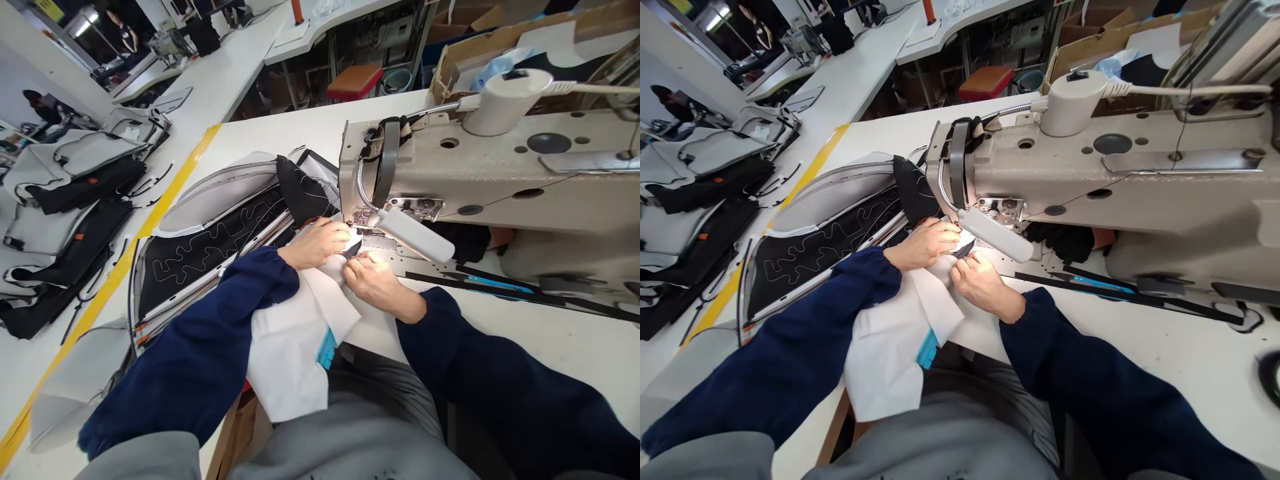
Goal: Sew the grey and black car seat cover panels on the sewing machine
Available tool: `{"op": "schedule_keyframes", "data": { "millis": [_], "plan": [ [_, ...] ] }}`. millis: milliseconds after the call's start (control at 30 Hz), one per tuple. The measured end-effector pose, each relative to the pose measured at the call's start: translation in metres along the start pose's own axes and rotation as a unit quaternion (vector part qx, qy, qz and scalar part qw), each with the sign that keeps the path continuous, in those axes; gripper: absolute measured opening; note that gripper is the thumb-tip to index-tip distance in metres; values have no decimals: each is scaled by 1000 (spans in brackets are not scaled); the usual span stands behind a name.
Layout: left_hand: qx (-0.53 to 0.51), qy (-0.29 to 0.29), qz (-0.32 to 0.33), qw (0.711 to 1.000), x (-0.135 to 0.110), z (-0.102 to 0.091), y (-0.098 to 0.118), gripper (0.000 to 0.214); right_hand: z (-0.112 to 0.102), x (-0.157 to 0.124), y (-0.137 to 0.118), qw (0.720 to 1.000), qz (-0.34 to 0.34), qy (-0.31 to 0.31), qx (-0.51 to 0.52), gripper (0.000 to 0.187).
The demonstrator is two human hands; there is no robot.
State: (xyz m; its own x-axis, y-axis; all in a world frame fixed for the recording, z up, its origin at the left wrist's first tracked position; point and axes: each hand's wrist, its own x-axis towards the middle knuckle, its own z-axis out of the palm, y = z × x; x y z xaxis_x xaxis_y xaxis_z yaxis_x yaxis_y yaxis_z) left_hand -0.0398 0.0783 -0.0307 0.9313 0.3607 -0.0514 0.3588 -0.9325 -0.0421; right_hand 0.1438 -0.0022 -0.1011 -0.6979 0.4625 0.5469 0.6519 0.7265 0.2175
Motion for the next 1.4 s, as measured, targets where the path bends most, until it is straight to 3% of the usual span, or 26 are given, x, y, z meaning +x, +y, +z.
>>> {"op": "schedule_keyframes", "data": {
  "millis": [100,300,467,733,1000,1400],
  "plan": [
    [-12,-16,8,1000,4,-2,1,26,-3,-5,2,1000,10,7,9,26],
    [-14,-57,-44,997,12,-8,11,18,-2,-9,7,999,37,-9,-8,24],
    [-24,-56,-66,996,23,-4,19,21,3,-12,6,998,61,-8,-26,19],
    [-38,-50,-89,994,27,1,33,22,-12,-15,-29,991,-15,-123,-47,35],
    [-55,-62,-97,992,29,0,30,18,-9,21,-45,970,49,-237,-6,33],
    [-35,-69,-122,989,38,13,11,19,14,21,-35,974,92,-209,-7,33]
  ]
}}
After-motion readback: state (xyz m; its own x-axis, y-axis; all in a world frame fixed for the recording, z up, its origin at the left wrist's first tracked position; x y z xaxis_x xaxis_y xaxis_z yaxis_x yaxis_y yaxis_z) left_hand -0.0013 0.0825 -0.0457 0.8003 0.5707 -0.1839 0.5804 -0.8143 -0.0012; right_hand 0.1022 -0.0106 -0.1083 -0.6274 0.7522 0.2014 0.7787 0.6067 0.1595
